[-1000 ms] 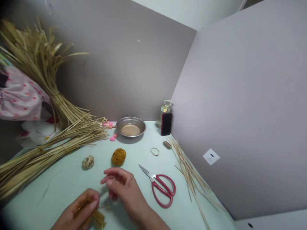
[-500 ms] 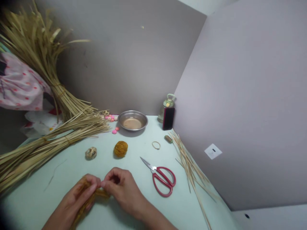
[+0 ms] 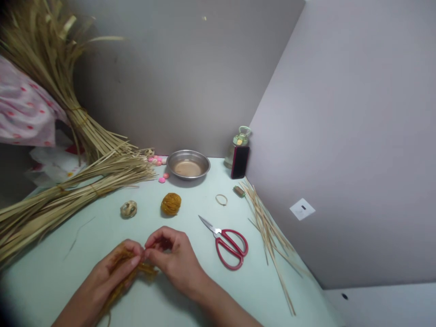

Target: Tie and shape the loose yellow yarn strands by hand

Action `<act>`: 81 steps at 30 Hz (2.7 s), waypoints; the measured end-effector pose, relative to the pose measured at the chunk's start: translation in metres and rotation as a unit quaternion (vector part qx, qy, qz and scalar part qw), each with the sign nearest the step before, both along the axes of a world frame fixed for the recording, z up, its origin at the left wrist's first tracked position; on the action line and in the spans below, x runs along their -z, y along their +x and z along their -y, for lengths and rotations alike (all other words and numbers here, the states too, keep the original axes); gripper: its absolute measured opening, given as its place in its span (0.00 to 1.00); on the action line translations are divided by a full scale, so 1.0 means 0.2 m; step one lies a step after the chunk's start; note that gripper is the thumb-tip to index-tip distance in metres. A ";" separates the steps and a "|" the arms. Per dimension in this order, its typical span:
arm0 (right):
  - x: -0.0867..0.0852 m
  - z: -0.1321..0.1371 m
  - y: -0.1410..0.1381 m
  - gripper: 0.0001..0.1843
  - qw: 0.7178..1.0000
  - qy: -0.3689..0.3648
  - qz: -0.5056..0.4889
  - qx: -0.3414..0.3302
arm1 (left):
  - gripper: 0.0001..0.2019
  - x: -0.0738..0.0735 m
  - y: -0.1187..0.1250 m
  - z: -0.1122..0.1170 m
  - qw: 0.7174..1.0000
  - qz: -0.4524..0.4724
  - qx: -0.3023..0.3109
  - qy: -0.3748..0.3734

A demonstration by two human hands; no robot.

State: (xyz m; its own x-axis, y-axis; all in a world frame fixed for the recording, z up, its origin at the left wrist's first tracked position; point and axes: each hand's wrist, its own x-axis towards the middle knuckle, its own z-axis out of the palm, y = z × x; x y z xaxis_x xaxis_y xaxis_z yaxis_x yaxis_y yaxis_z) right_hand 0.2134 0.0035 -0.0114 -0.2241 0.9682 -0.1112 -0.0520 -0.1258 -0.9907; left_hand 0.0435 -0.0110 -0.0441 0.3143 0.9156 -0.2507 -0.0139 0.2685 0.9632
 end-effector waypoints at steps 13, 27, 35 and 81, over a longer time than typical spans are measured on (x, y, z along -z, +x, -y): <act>0.01 0.01 0.04 0.20 0.991 0.038 0.105 -0.076 | 0.11 0.00 -0.01 -0.01 0.998 -0.040 0.015 0.036; 0.05 -0.01 0.01 0.16 0.997 -0.045 -0.014 -0.060 | 0.14 -0.01 0.02 -0.01 1.000 -0.003 -0.006 -0.011; 0.04 0.00 0.00 0.06 0.998 -0.043 -0.008 -0.049 | 0.14 0.00 -0.01 0.00 1.000 -0.022 0.014 0.003; 0.06 -0.01 -0.04 0.13 0.994 -0.067 -0.091 -0.009 | 0.13 -0.02 0.02 0.00 0.993 0.051 -0.095 -0.050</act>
